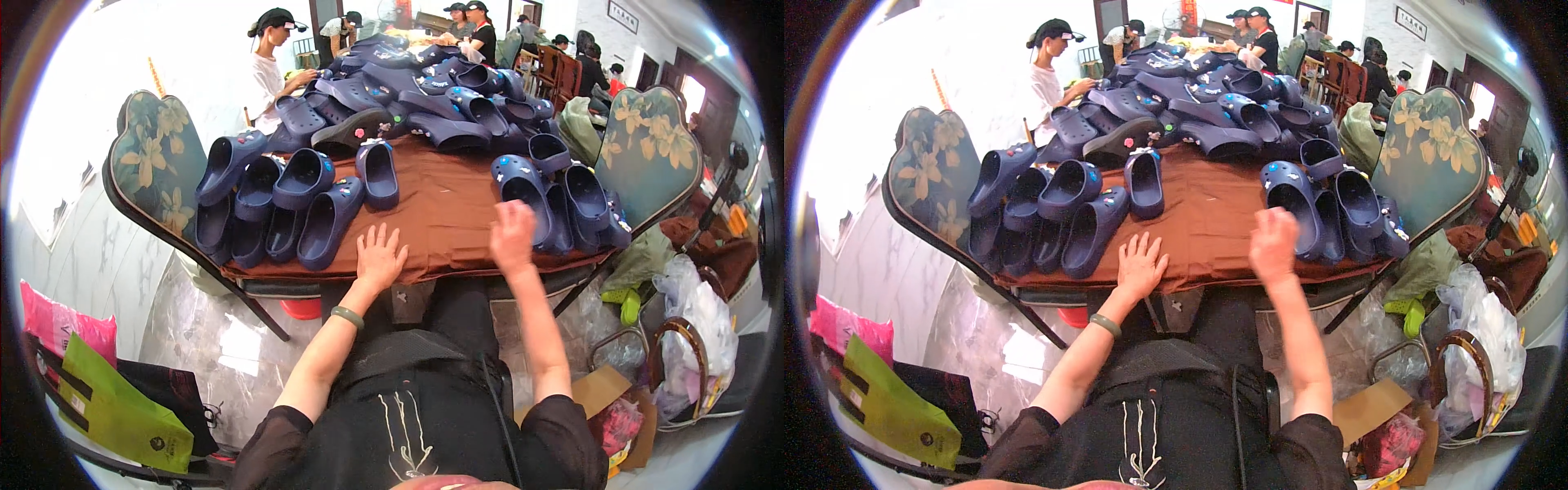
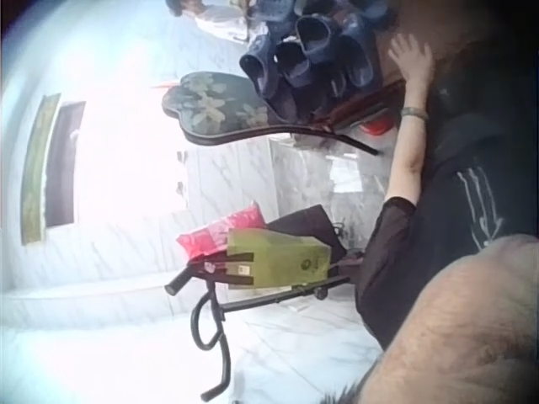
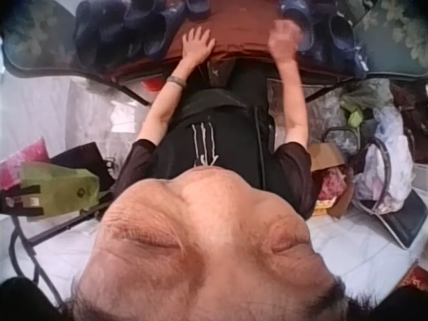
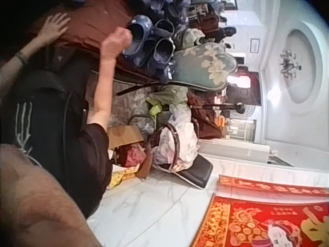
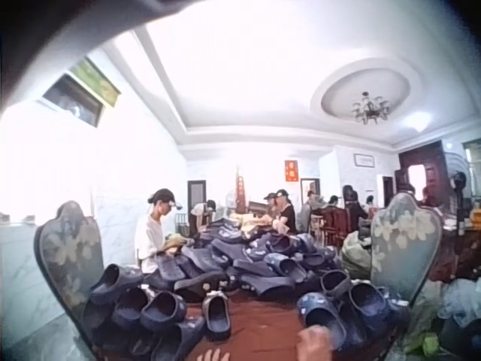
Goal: Manually attaching small charms or decorations into the holes of plastic clogs.
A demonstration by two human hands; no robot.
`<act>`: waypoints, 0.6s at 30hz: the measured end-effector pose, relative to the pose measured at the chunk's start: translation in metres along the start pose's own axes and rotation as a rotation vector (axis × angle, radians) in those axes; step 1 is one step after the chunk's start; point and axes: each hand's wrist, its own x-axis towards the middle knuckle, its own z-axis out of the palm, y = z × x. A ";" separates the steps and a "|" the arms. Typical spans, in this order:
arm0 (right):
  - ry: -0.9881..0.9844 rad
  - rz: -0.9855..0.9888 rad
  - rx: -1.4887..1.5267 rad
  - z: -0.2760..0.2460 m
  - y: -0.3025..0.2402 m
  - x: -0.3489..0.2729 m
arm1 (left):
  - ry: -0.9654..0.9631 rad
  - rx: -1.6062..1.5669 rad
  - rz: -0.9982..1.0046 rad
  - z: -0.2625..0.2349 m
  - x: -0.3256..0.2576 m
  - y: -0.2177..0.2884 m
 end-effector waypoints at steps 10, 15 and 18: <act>-0.641 0.704 0.016 -0.002 0.139 -0.017 | -0.035 -0.029 -0.006 -0.005 -0.003 0.004; -0.481 0.777 0.168 -0.010 0.089 -0.008 | -0.019 -0.192 -0.111 0.006 -0.001 0.016; -0.402 0.712 0.240 -0.001 0.068 -0.017 | -0.063 -0.567 0.014 -0.011 0.010 0.048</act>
